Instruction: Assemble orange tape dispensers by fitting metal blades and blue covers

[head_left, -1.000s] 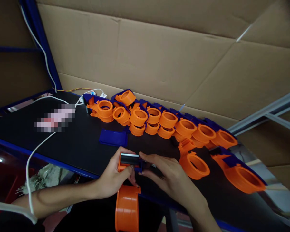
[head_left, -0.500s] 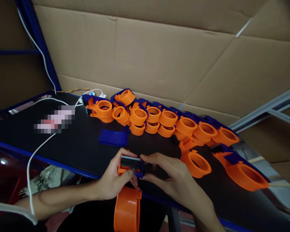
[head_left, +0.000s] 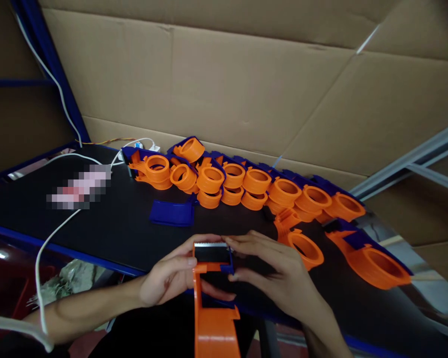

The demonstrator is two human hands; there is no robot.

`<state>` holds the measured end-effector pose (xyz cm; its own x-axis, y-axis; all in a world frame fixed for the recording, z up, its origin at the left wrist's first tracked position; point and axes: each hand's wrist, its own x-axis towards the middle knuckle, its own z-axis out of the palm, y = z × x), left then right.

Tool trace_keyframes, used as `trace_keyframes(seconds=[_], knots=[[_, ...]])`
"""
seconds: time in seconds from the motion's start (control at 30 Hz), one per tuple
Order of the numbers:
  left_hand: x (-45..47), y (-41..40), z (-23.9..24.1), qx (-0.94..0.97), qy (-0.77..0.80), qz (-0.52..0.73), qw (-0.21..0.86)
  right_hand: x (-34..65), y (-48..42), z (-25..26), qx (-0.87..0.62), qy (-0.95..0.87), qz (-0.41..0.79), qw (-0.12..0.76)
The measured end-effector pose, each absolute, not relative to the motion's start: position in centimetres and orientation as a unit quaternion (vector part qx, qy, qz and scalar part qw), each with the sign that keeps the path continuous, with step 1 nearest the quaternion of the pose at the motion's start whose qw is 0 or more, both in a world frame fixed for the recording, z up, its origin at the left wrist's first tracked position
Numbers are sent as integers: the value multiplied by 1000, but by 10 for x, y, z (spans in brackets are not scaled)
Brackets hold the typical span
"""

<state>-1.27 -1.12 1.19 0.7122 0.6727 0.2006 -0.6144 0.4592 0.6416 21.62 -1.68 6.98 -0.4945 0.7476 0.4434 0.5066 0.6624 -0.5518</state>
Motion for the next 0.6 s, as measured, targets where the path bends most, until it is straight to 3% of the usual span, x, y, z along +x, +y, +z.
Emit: trace_keyframes(seconds=[0.33, 0.6], knots=[[-17, 0, 13, 355, 99, 437, 820, 219, -38, 80, -447, -795, 172, 374], [-19, -7, 8, 336, 226, 487, 774, 172, -73, 68, -422, -859, 63, 283]])
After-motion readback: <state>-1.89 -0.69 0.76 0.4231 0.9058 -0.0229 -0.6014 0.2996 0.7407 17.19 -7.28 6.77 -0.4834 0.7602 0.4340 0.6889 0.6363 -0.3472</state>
